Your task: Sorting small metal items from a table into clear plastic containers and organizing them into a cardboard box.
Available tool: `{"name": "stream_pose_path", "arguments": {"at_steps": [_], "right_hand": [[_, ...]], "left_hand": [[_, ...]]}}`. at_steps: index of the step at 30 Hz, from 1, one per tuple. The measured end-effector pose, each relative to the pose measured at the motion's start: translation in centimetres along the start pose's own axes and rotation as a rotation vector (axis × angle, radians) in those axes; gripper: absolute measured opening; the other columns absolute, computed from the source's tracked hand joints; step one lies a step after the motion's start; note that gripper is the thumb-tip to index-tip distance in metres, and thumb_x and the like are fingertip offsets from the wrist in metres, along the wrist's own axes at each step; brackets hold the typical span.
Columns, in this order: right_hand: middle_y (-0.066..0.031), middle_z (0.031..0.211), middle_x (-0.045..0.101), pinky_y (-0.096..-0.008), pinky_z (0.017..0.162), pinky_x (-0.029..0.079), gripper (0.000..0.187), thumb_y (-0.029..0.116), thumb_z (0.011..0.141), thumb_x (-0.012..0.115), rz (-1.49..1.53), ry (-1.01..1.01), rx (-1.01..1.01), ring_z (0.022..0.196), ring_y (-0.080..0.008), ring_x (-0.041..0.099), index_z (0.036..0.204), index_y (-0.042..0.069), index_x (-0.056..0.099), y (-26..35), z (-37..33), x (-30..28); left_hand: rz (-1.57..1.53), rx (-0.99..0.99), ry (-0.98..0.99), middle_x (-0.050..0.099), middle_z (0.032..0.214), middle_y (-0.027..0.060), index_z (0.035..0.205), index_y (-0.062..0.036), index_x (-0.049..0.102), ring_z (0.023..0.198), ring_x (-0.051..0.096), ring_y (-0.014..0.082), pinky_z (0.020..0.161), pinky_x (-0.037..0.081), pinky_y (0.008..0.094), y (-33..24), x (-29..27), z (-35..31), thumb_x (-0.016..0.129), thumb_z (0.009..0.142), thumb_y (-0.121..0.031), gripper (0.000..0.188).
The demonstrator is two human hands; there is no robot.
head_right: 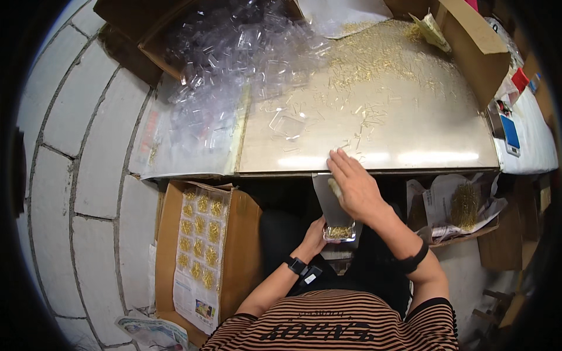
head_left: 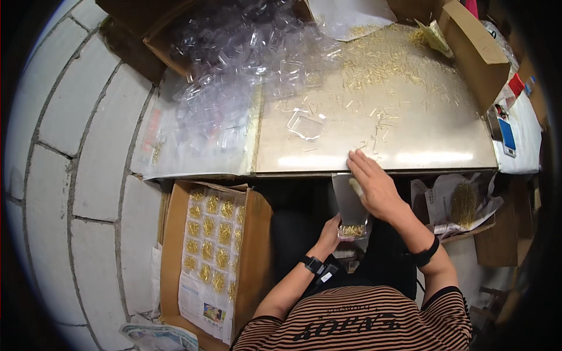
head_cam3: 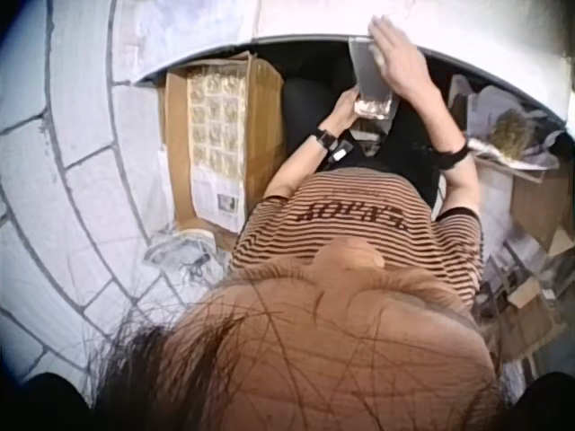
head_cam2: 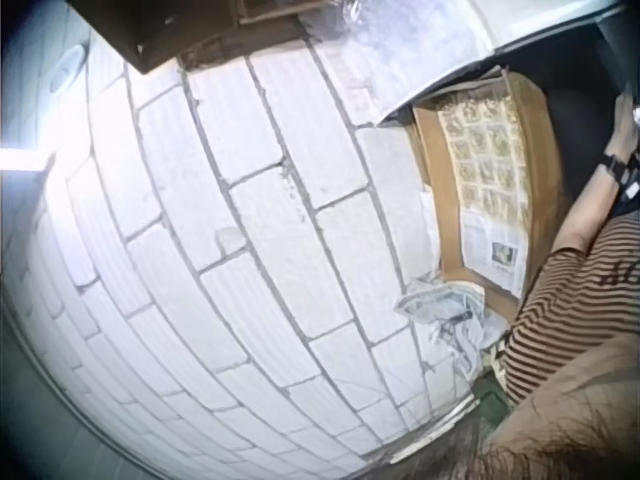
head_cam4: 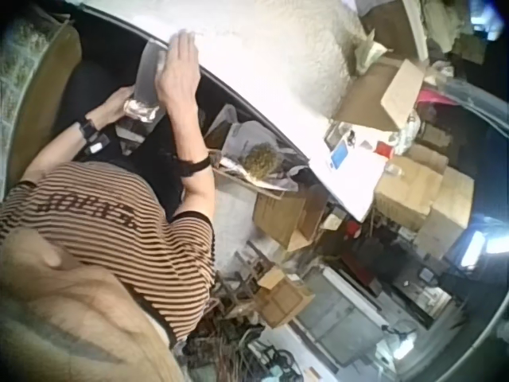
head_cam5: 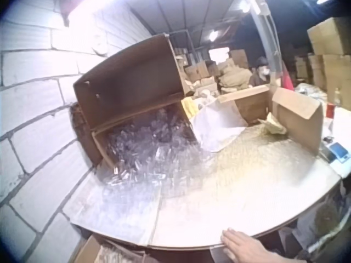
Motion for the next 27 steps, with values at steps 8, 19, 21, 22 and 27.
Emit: {"name": "stream_pose_path", "arguments": {"at_steps": [8, 19, 21, 22, 27], "right_hand": [[-0.0153, 0.121, 0.058, -0.0389, 0.095, 0.048, 0.047, -0.008, 0.069, 0.062, 0.252, -0.094, 0.015, 0.116, -0.032, 0.054, 0.115, 0.001, 0.058, 1.9, -4.7, -5.4], [-0.0179, 0.104, 0.064, -0.037, 0.08, 0.052, 0.028, -0.004, 0.077, 0.061, 0.425, 0.183, 0.23, 0.093, -0.0344, 0.063, 0.105, -0.002, 0.062, 0.1, -12.1, -1.5], [-0.018, 0.103, 0.065, -0.0372, 0.081, 0.052, 0.027, -0.002, 0.077, 0.061, 0.435, 0.207, 0.228, 0.093, -0.0343, 0.063, 0.104, -0.003, 0.062, 0.1, -13.0, -0.9], [-0.0178, 0.103, 0.065, -0.0375, 0.081, 0.052, 0.026, -0.001, 0.077, 0.061, 0.429, 0.216, 0.246, 0.092, -0.0347, 0.063, 0.103, -0.002, 0.062, 0.0, -13.4, -0.7], [-0.0173, 0.111, 0.062, -0.0386, 0.086, 0.05, 0.032, 0.005, 0.079, 0.065, 0.445, 0.206, 0.265, 0.102, -0.0349, 0.06, 0.111, -0.001, 0.06, 1.1, -13.4, 0.2]], "left_hand": [[0.024, -0.028, 0.026, 0.066, 0.098, 0.0132, 0.116, -0.0008, 0.052, 0.077, 0.069, 0.0213, 0.052, 0.059, 0.0309, -0.2, 1.2, 0.1, 0.034, 0.1, -0.032, 0.04], [0.064, -0.095, 0.093, 0.066, 0.1, 0.0133, 0.112, 0.001, 0.056, 0.079, 0.069, 0.0193, 0.056, 0.059, 0.0304, 2.8, -1.7, -1.9, 0.031, 0.101, -0.041, 0.05], [0.007, -0.089, 0.124, 0.066, 0.099, 0.0129, 0.112, 0.0006, 0.056, 0.079, 0.068, 0.0189, 0.056, 0.059, 0.0299, 2.0, -1.3, -3.4, 0.038, 0.1, -0.038, 0.044], [0.027, -0.033, 0.141, 0.066, 0.098, 0.0124, 0.112, 0.0004, 0.056, 0.079, 0.068, 0.0186, 0.056, 0.06, 0.0296, 1.2, -1.0, -4.0, 0.043, 0.099, -0.034, 0.039], [-0.026, 0.123, 0.103, 0.065, 0.098, 0.0097, 0.114, -0.0014, 0.054, 0.079, 0.068, 0.0168, 0.055, 0.061, 0.0289, -2.5, 0.8, -6.7, 0.054, 0.095, -0.026, 0.031]]}}
Point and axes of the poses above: each hand's wrist, its own z-axis towards the middle knuckle, its own x-axis out of the palm, y = z × x, the point moved 10 cm from there along z, towards the middle knuckle
